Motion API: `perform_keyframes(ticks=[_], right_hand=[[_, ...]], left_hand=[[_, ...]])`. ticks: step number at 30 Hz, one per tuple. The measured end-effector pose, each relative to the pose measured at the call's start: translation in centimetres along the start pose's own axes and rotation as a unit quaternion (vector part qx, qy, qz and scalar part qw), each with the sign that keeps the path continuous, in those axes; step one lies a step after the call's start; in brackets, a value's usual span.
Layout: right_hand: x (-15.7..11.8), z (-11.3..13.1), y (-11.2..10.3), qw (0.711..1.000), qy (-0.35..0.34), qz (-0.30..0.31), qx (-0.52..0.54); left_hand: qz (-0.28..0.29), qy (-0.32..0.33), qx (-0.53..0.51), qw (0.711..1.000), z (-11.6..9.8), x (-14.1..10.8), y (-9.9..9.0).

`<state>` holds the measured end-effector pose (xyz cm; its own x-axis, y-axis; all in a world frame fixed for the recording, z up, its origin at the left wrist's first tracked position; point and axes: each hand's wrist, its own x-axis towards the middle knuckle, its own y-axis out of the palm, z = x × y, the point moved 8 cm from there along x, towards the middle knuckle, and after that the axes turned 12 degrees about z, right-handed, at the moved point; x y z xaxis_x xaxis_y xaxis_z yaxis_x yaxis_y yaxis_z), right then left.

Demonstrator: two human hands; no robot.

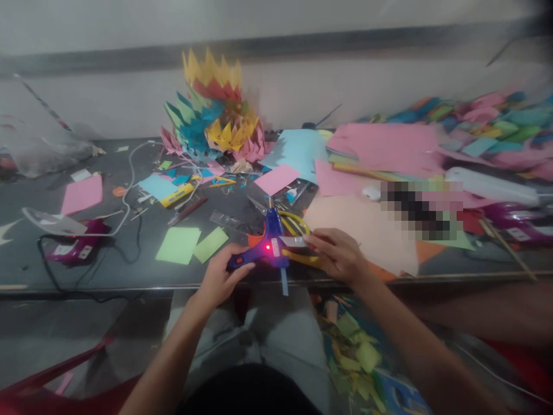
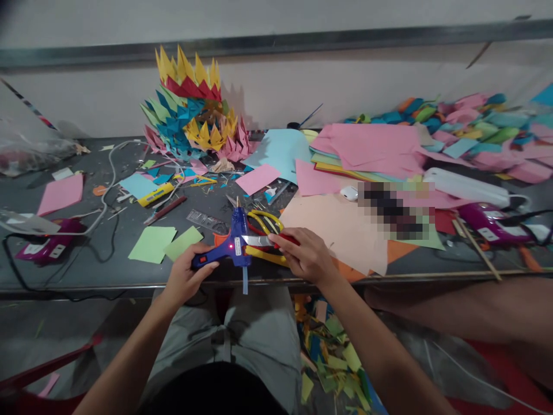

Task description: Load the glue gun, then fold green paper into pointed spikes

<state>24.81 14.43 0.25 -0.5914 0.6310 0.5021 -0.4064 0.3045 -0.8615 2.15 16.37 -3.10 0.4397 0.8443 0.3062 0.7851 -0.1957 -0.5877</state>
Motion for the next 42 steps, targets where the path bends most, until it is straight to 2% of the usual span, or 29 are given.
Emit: perform_keyframes(ticks=[6, 15, 22, 26, 31, 39, 42], right_hand=[[0.3, -0.4, -0.1, 1.000, 0.019, -0.009, 0.007], [-0.1, 0.2, -0.2, 1.000, -0.002, -0.003, -0.015], [0.3, -0.5, -0.2, 0.999, 0.033, -0.015, -0.026], [0.2, -0.4, -0.5, 0.998, 0.040, -0.026, -0.036], [0.1, 0.4, -0.5, 0.998, 0.002, -0.015, -0.058], [0.0, -0.4, -0.3, 0.990, 0.062, -0.030, -0.122], [-0.2, -0.2, -0.5, 0.990, 0.053, -0.037, -0.122]], left_hand=[[0.027, 0.001, 0.003, 1.000, 0.1, -0.1, 0.4], [-0.001, 0.009, 0.006, 1.000, 0.0, -0.1, 0.2], [0.031, 0.071, 0.023, 0.997, -1.0, -0.1, 0.8], [0.021, 0.061, 0.025, 0.998, -0.9, 0.0, 0.7], [0.007, 0.043, 0.027, 0.999, -0.7, 0.0, 0.4], [0.014, 0.077, 0.033, 0.996, -1.3, 0.0, 0.6], [0.012, 0.077, 0.030, 0.997, -1.4, 0.1, 0.6]])
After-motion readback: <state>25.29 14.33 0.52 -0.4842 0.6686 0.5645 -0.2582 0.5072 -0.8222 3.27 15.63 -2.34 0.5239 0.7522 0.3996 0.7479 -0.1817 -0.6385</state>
